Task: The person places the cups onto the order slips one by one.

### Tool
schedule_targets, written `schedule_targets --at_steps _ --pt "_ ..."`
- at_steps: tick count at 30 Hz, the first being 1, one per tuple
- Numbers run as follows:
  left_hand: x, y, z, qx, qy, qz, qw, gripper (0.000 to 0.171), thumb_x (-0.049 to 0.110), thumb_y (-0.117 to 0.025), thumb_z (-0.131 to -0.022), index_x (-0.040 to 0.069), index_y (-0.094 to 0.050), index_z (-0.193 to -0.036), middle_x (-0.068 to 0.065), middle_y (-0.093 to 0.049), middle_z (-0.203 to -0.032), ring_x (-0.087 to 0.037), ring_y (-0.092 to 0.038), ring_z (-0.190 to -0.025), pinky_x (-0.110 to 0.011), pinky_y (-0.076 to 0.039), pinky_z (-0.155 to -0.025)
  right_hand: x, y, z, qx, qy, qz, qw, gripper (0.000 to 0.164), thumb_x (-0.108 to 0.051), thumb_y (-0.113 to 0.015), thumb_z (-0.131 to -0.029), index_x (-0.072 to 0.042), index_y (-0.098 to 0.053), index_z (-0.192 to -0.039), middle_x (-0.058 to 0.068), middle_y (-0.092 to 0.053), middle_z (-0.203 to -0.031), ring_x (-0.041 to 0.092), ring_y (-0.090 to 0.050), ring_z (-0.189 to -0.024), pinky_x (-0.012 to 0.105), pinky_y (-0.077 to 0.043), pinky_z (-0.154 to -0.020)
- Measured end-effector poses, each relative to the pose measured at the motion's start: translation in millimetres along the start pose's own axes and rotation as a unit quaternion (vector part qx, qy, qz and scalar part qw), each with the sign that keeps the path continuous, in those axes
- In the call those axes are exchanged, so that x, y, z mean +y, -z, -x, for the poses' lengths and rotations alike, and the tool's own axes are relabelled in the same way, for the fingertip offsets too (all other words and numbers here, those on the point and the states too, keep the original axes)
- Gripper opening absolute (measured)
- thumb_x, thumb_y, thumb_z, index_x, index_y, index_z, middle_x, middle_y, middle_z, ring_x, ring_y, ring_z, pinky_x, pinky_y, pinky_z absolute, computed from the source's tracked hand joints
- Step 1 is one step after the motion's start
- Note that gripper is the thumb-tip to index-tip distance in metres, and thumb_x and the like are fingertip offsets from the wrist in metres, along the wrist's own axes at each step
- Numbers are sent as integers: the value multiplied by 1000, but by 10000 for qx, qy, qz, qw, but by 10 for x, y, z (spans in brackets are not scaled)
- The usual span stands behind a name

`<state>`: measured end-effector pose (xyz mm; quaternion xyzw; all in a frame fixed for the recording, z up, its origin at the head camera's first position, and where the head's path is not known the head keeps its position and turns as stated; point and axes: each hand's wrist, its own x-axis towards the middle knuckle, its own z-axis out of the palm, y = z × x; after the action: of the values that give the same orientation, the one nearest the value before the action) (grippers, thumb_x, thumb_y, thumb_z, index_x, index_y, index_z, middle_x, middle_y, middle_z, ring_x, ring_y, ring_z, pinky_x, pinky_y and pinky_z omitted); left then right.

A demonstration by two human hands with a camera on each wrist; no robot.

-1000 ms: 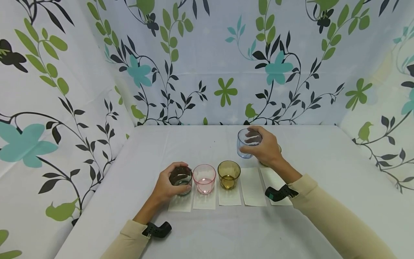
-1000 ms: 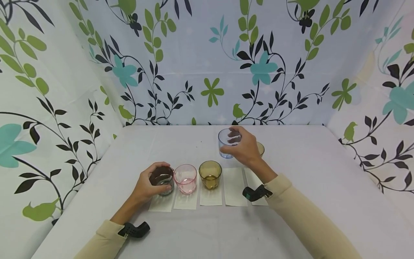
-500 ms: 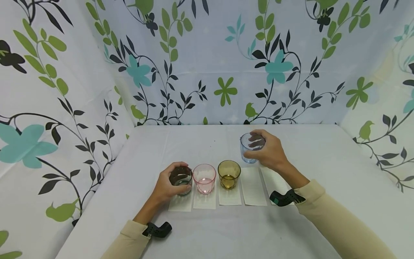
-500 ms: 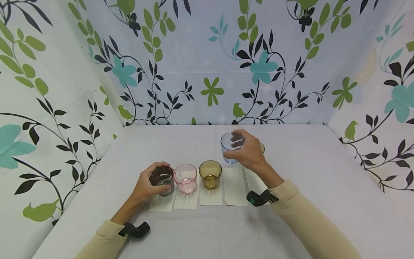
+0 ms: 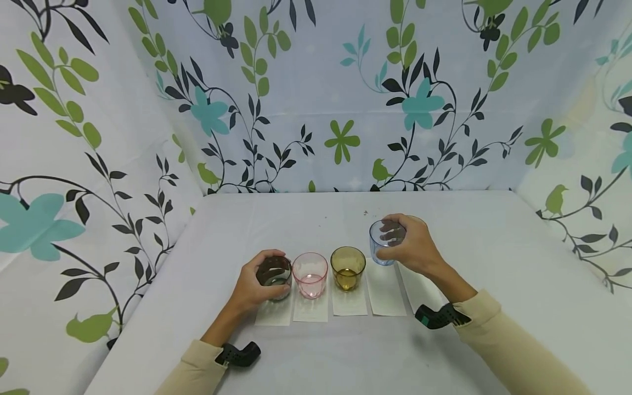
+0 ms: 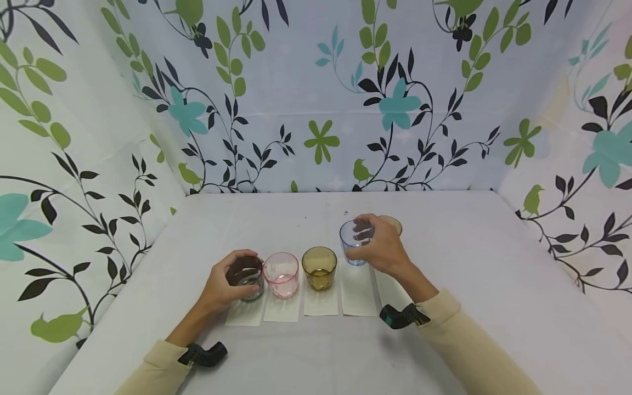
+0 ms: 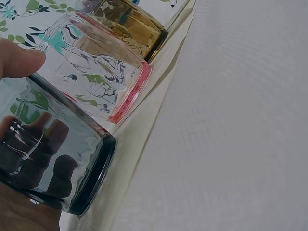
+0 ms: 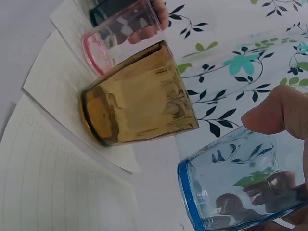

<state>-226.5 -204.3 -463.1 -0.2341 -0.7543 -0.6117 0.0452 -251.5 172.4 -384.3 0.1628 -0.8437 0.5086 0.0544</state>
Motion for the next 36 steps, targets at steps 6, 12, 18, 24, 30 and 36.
schedule_targets --at_steps 6,12,18,24,30,36 --pt "8 -10 -6 40 45 53 10000 66 0 -84 -75 1 -55 -135 -16 -64 -124 -36 -62 -115 -37 -53 -102 100 -64 90 -178 -155 107 9997 65 -6 -82 -71 1 -56 -130 19 -66 -119 38 -68 -108 42 -61 -87" --pt "1 -16 -16 13 39 97 9999 67 -1 -83 -75 -2 -53 -135 -17 -63 -124 -36 -62 -116 -35 -53 -102 210 -111 137 -338 -212 160 9991 67 -4 -80 -68 4 -55 -130 24 -67 -119 39 -67 -108 46 -60 -89" --pt "-1 -10 -41 4 1 90 10000 68 -1 -83 -76 -5 -52 -136 -17 -64 -124 -36 -62 -115 -38 -53 -102 252 -129 172 -511 -167 -4 9986 67 -2 -81 -67 4 -56 -129 24 -67 -119 39 -66 -110 49 -58 -94" --pt "4 5 -51 9 7 60 10000 67 0 -84 -75 -2 -54 -135 -16 -64 -123 -34 -62 -114 -43 -53 -103 294 -154 197 -626 -241 -108 9977 67 -1 -82 -66 3 -56 -128 22 -67 -120 39 -65 -112 49 -58 -95" --pt "0 11 -48 11 12 40 10000 66 0 -84 -75 1 -55 -134 -15 -64 -123 -33 -62 -115 -41 -53 -103 317 -175 223 -608 -295 -54 9977 67 0 -80 -66 2 -56 -128 21 -67 -120 40 -65 -112 48 -59 -91" --pt "4 3 -24 -8 20 86 10000 66 -1 -84 -76 -2 -54 -135 -17 -64 -123 -34 -62 -114 -39 -54 -102 364 -207 252 -585 -323 155 9976 67 -3 -78 -67 -2 -55 -130 17 -68 -118 36 -66 -110 46 -60 -87"
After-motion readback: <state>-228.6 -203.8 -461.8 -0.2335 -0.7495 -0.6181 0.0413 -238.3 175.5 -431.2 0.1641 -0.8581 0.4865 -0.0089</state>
